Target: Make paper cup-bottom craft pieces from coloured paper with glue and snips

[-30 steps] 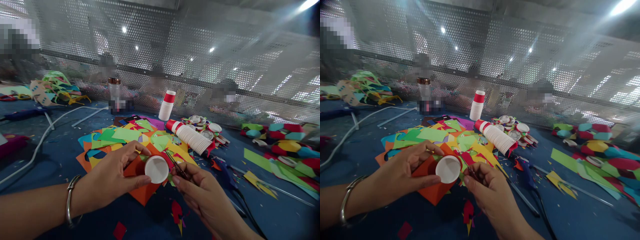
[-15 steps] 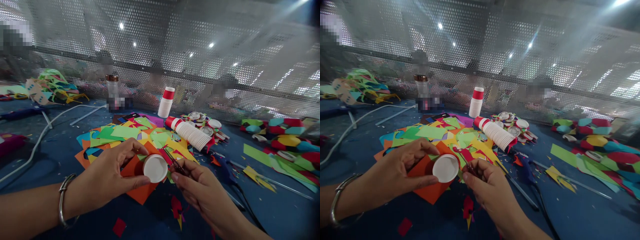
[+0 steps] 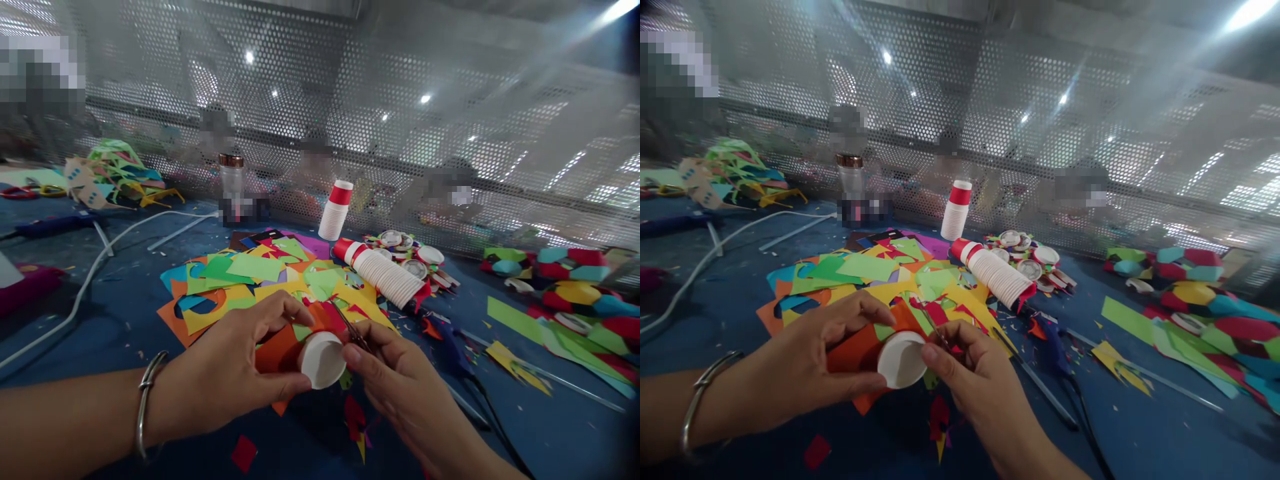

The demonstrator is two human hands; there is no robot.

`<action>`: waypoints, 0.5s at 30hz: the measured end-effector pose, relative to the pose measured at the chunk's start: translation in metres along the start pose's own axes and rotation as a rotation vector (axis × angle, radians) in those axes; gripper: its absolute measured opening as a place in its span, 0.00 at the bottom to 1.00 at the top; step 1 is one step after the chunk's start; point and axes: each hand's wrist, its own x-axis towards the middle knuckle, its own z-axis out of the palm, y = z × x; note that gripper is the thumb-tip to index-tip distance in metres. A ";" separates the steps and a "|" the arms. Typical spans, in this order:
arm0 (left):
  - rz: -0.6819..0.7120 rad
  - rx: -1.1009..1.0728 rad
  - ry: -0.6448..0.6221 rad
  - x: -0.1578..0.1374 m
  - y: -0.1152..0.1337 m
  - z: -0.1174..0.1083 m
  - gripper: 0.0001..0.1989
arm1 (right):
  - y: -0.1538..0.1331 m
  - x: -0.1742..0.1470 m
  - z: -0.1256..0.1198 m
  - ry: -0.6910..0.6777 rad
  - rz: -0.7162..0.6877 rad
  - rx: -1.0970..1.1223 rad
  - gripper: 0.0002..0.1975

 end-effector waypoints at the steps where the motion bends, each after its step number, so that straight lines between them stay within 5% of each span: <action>1: -0.005 -0.017 -0.019 0.000 0.001 0.000 0.23 | 0.001 0.000 0.000 -0.016 -0.008 0.003 0.18; 10: -0.045 -0.426 -0.094 0.005 -0.002 0.002 0.17 | -0.001 -0.001 0.004 -0.044 0.013 0.030 0.17; 15: -0.084 -0.309 -0.007 0.013 -0.007 0.001 0.11 | -0.001 0.002 0.006 -0.008 0.026 0.046 0.18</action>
